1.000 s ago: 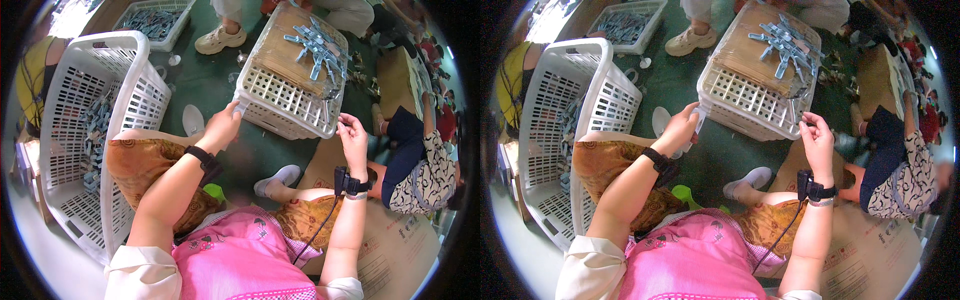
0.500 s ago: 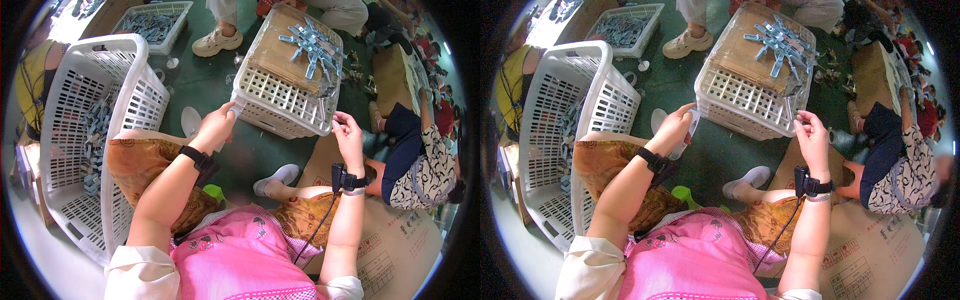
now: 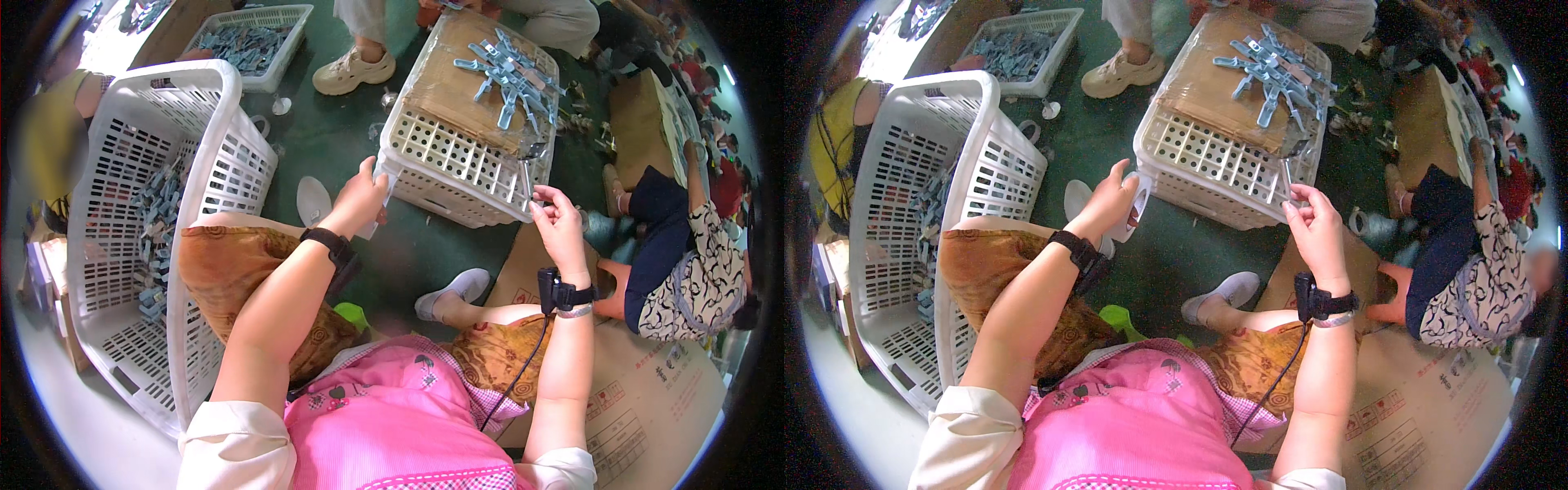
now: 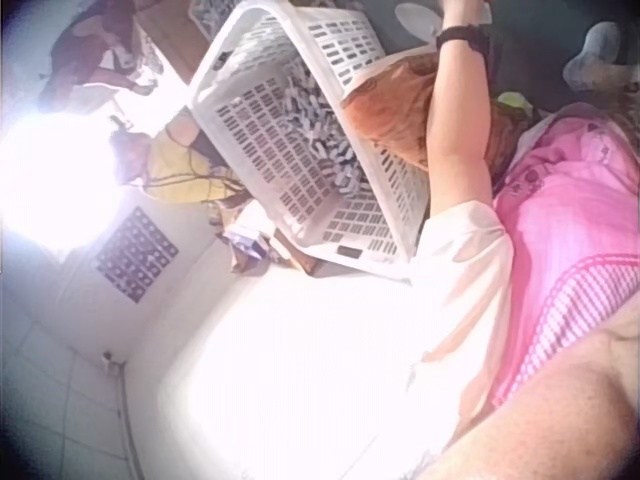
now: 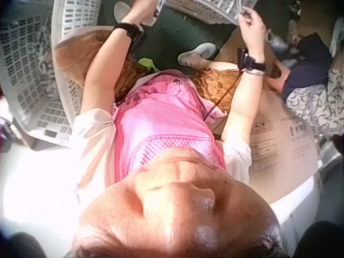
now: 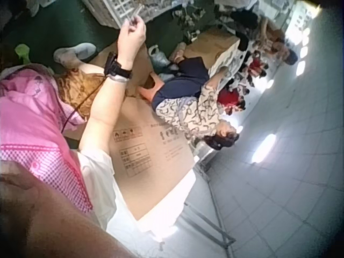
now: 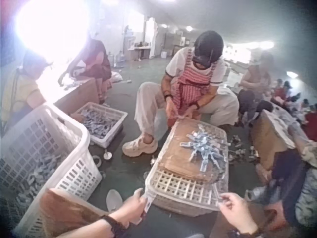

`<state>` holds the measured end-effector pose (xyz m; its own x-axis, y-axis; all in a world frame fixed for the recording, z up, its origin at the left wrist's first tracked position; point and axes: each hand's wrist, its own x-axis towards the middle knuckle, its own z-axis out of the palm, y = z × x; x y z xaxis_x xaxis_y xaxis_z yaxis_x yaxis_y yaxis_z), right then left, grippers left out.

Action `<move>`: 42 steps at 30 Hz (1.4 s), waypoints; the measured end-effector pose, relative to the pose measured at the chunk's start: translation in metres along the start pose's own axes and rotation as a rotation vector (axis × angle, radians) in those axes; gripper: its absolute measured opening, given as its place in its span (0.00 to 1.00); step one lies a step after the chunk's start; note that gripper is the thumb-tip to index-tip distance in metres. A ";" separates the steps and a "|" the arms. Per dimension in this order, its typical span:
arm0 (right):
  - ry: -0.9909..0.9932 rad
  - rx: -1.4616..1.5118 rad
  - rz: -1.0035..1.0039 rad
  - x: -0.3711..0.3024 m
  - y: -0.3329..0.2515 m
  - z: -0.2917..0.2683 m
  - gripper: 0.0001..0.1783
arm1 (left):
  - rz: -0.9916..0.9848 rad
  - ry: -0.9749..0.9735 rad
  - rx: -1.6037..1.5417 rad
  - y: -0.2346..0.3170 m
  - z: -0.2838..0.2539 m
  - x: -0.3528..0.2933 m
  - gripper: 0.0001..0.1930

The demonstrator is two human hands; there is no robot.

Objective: Assembling and taping small plastic industrial components while seated in a manufacturing facility.

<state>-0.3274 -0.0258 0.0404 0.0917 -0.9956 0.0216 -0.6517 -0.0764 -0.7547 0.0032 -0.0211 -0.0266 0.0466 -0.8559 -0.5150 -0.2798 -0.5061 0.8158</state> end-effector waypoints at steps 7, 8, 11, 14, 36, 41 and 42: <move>0.021 -0.018 -0.054 -0.001 -0.006 0.001 0.16 | 0.003 0.044 0.101 0.012 0.000 0.041 0.33; 0.021 -0.017 -0.071 -0.001 -0.008 0.002 0.16 | 0.021 0.027 0.106 0.010 -0.001 0.045 0.33; 0.034 -0.064 -0.103 -0.007 -0.012 -0.001 0.16 | 0.052 -0.014 0.192 0.020 0.010 0.048 0.31; -0.077 -0.080 -0.191 -0.003 -0.039 0.019 0.15 | 0.171 0.102 0.141 -0.047 -0.011 0.091 0.28; -0.350 -0.249 -0.313 0.001 -0.052 0.049 0.19 | 0.005 0.000 0.248 0.014 0.001 0.044 0.44; -0.346 -0.243 -0.349 0.000 -0.054 0.054 0.20 | 0.114 0.027 0.533 0.003 -0.009 0.053 0.40; -0.344 -0.240 -0.348 0.000 -0.053 0.053 0.20 | 0.126 -0.025 0.695 0.011 -0.008 0.050 0.39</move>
<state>-0.2536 -0.0188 0.0454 0.5475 -0.8368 -0.0035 -0.6891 -0.4485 -0.5692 0.0104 -0.0701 -0.0409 -0.0463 -0.8969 -0.4399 -0.8294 -0.2109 0.5173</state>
